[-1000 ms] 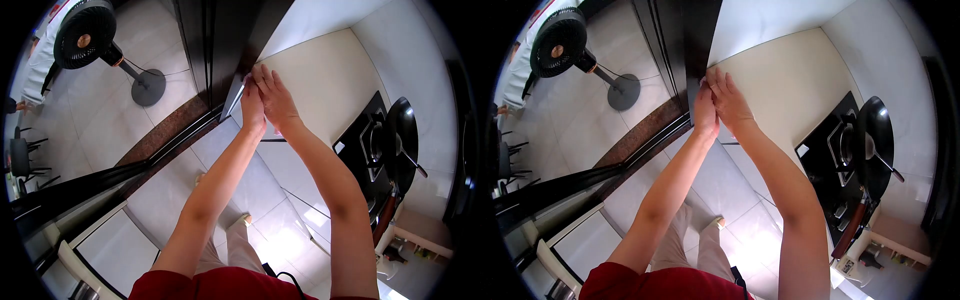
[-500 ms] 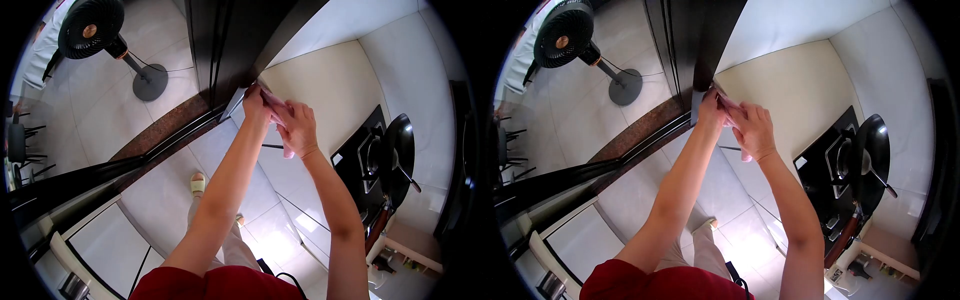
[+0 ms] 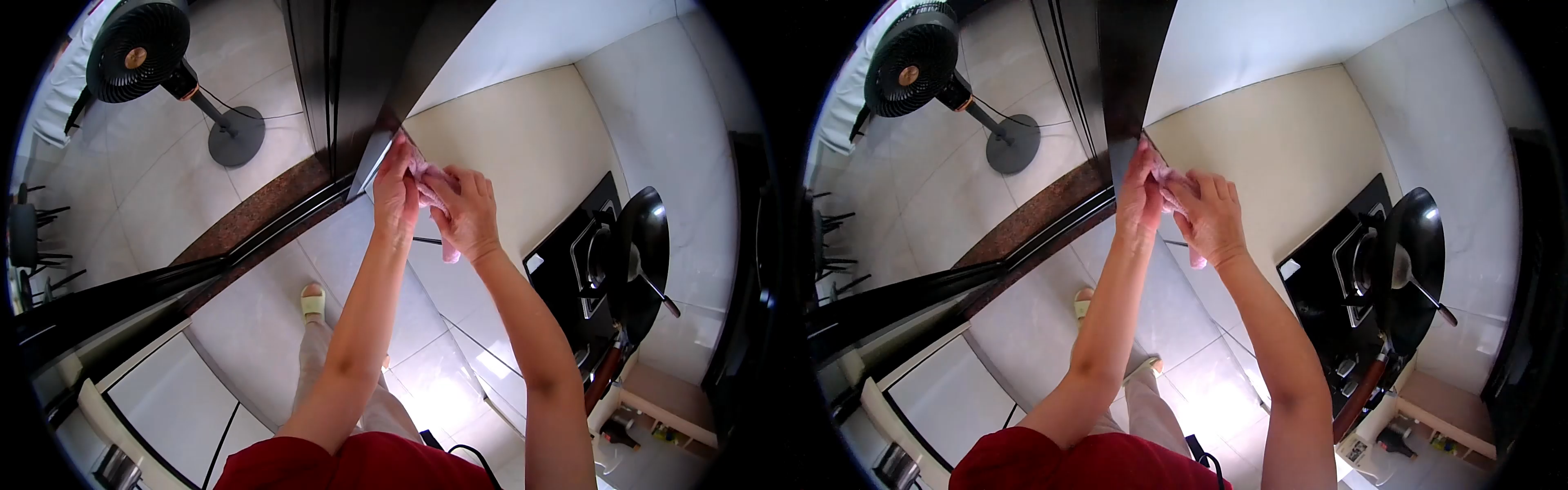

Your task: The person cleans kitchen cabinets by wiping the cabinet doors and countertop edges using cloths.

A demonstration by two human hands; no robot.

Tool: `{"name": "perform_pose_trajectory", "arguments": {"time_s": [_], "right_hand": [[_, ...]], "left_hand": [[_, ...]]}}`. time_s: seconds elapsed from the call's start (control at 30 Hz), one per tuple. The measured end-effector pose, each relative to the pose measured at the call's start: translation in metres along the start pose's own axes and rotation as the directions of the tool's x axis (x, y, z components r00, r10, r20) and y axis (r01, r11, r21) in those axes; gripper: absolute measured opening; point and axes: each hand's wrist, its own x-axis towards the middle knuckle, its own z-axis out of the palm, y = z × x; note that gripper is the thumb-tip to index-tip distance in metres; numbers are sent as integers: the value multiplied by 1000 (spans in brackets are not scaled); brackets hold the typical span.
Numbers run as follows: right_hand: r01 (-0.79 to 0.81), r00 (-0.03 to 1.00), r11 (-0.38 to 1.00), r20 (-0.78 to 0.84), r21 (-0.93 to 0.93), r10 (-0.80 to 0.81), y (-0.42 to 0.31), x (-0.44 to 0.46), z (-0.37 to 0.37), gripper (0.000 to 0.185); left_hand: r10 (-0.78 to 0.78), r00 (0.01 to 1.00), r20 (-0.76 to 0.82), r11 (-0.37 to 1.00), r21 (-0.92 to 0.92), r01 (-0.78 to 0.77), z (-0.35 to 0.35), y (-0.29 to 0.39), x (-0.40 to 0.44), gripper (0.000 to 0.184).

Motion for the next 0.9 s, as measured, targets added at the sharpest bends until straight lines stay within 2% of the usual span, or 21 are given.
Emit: {"name": "perform_pose_trajectory", "arguments": {"time_s": [0.07,0.17,0.27,0.4,0.47,0.5,0.57,0.6,0.67,0.7,0.77,0.9], "right_hand": [[-11,1000,1000,3,11,11,0,-1,0,52],[13,1000,1000,10,-15,-13,3,0,0,52],[9,1000,1000,4,-7,-9,2,-1,1,55],[-9,999,1000,48,-24,10,1,0,0,58],[-12,998,999,57,-32,13,2,0,-1,58],[-7,998,999,62,-35,10,1,-1,-1,58],[-2,998,999,64,-40,5,2,1,-2,58],[-4,998,999,57,-32,6,1,1,-2,58],[-8,999,1000,49,-26,9,1,0,-2,57],[-8,999,1000,48,-27,9,1,0,-2,56],[-7,999,1000,44,-28,9,-1,-1,-1,55],[-23,999,1000,48,-3,23,2,3,-5,51]], "left_hand": [[-7,1000,13,988,-157,9,3,2,2,28],[30,1000,0,992,-124,-30,6,-4,3,25],[-3,996,-87,992,-123,-8,2,-9,17,23],[-26,993,-115,992,-123,12,2,-11,33,23],[-43,953,-300,997,-71,23,7,-9,35,23],[-43,953,-300,997,-71,23,8,-7,34,23],[-181,951,-251,976,-162,144,14,3,32,24],[-184,950,-251,976,-160,147,19,8,31,24],[-329,877,-351,938,-226,262,26,16,30,26],[-330,877,-351,938,-225,263,18,15,33,26],[-459,846,-272,888,-166,428,5,13,37,29],[-404,857,-320,911,-227,345,8,-9,19,32]]}}
